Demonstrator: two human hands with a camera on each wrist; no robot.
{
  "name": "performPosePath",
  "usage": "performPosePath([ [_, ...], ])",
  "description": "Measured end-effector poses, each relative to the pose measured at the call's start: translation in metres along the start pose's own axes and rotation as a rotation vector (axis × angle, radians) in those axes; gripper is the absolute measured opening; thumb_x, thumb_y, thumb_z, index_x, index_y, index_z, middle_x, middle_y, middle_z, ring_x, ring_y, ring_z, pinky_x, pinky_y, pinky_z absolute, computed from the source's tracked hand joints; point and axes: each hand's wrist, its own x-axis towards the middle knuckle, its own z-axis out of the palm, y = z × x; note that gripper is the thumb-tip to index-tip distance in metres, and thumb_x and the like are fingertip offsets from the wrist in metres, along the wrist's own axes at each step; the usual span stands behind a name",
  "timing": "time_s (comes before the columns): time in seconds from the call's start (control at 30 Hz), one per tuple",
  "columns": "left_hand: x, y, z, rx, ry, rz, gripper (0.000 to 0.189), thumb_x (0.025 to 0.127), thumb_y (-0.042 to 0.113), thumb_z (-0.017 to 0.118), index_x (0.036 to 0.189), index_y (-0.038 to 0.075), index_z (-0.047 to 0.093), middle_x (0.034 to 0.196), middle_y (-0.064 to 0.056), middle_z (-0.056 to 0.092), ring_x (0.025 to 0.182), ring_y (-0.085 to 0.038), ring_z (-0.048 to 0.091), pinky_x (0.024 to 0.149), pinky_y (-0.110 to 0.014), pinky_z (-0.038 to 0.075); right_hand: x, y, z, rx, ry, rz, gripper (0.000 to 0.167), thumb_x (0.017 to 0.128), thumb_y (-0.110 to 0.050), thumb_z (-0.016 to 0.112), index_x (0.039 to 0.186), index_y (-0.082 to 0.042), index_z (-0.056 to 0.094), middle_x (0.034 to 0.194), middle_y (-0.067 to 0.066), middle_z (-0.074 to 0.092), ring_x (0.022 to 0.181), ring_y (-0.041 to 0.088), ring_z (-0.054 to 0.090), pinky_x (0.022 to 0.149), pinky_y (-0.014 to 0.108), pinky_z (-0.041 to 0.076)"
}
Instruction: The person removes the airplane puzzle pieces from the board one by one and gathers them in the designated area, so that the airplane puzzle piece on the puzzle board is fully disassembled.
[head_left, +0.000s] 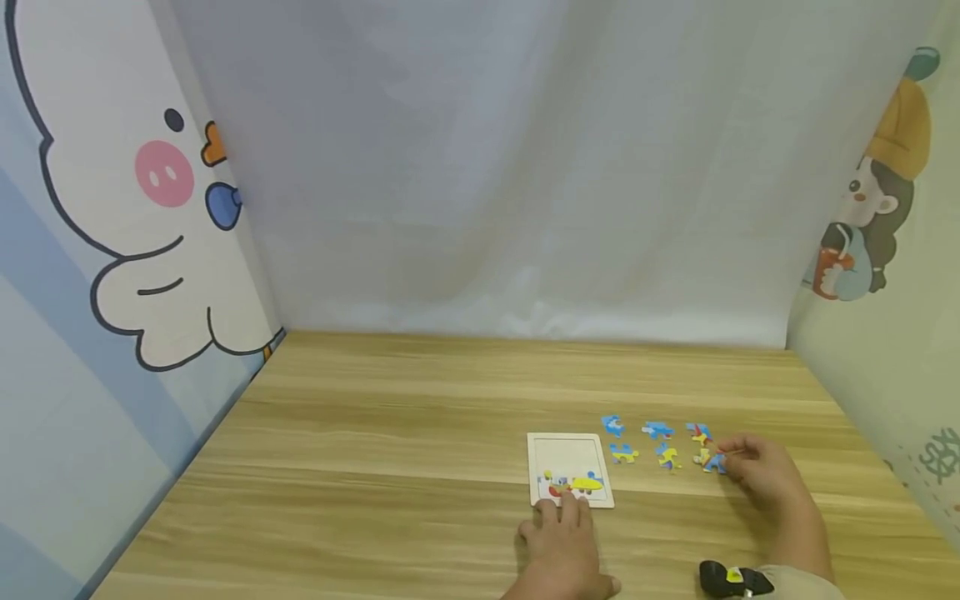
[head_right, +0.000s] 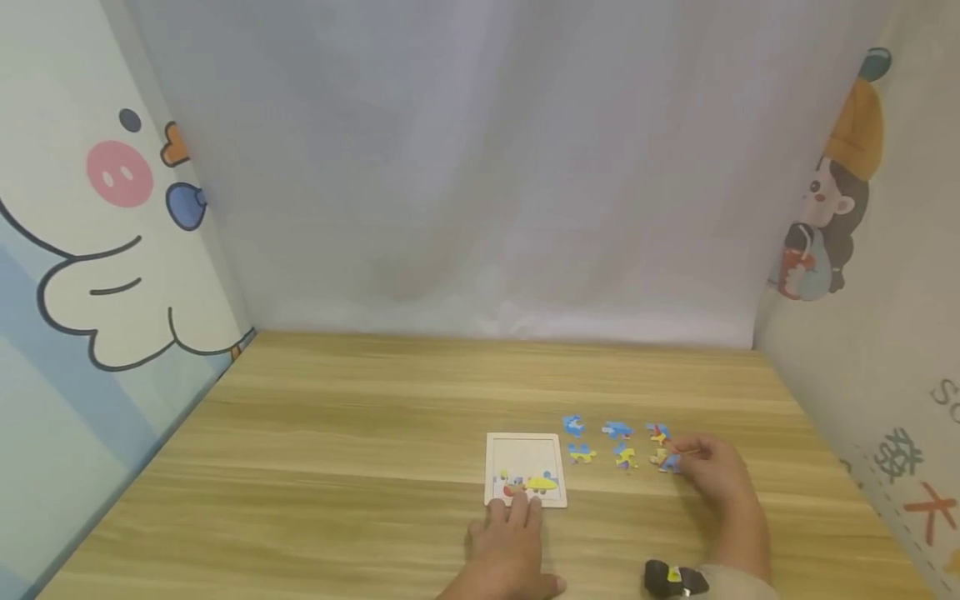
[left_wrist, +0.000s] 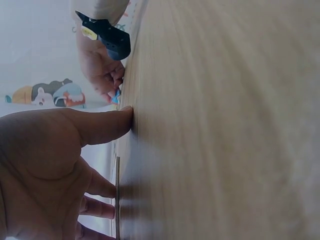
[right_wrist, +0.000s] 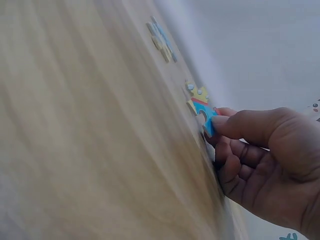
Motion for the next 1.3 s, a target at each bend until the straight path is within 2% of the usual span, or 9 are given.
performPosePath([
  [0.27,-0.001,0.000,0.000,0.013,0.004,-0.015,0.098,0.064,0.077,0.060,0.143,0.023,0.034,0.142,0.002,0.031,0.120,-0.027,0.036,0.075,-0.048,0.045,0.004,0.001,-0.001,-0.066,0.022,0.005,0.028,0.088,-0.003,0.057,0.110,0.013,0.054,0.088,0.009,0.060,0.076,0.019,0.051,0.061,0.028,0.046],
  [0.43,-0.002,-0.001,0.004,-0.013,0.003,-0.005,0.097,0.064,0.076,0.059,0.142,0.024,0.035,0.143,0.002,0.030,0.121,-0.027,0.035,0.078,-0.050,0.044,-0.001,-0.002,0.000,-0.060,0.006,0.026,0.032,0.090,-0.005,0.054,0.116,0.014,0.050,0.091,0.012,0.059,0.077,0.020,0.052,0.062,0.029,0.046],
  [0.57,-0.002,-0.002,0.006,0.007,0.006,-0.007,0.096,0.065,0.078,0.057,0.142,0.024,0.035,0.143,0.002,0.030,0.122,-0.027,0.035,0.077,-0.050,0.044,-0.008,-0.007,0.003,-0.025,-0.017,0.047,0.036,0.092,-0.007,0.051,0.121,0.013,0.046,0.093,0.014,0.057,0.079,0.022,0.050,0.062,0.031,0.046],
  [0.67,-0.001,-0.002,0.003,0.040,0.009,-0.009,0.097,0.066,0.079,0.055,0.143,0.025,0.034,0.143,0.002,0.030,0.122,-0.027,0.035,0.075,-0.048,0.045,-0.010,-0.011,0.006,-0.041,-0.014,0.017,0.036,0.092,-0.010,0.053,0.121,0.011,0.048,0.095,0.014,0.057,0.082,0.023,0.051,0.064,0.031,0.045],
  [0.8,0.000,-0.001,0.003,0.036,-0.001,-0.007,0.096,0.066,0.079,0.055,0.143,0.025,0.034,0.144,0.002,0.030,0.122,-0.026,0.035,0.077,-0.049,0.044,-0.013,-0.015,0.010,-0.089,-0.024,-0.023,0.034,0.091,-0.012,0.056,0.118,0.009,0.052,0.099,0.016,0.059,0.087,0.024,0.053,0.068,0.032,0.045],
  [0.9,0.000,0.000,0.003,0.028,-0.002,-0.008,0.096,0.066,0.078,0.056,0.143,0.025,0.035,0.143,0.002,0.031,0.122,-0.026,0.035,0.076,-0.050,0.044,-0.016,-0.018,0.014,-0.083,-0.024,-0.038,0.035,0.091,-0.011,0.057,0.118,0.011,0.051,0.101,0.018,0.058,0.088,0.024,0.054,0.069,0.031,0.046],
  [1.07,-0.001,0.001,0.005,0.023,-0.004,-0.007,0.096,0.065,0.079,0.056,0.142,0.026,0.036,0.142,0.002,0.032,0.121,-0.026,0.036,0.076,-0.050,0.044,-0.019,-0.028,0.023,-0.069,-0.020,-0.103,0.036,0.089,-0.008,0.060,0.118,0.013,0.052,0.093,0.014,0.059,0.080,0.022,0.055,0.064,0.030,0.047],
  [1.3,-0.001,-0.001,0.002,0.024,0.007,0.000,0.097,0.065,0.078,0.057,0.143,0.025,0.035,0.142,0.002,0.032,0.120,-0.027,0.037,0.076,-0.050,0.044,-0.020,-0.040,0.033,-0.076,-0.020,-0.156,0.037,0.090,-0.012,0.062,0.119,0.008,0.053,0.094,0.012,0.059,0.086,0.023,0.053,0.070,0.033,0.048],
])
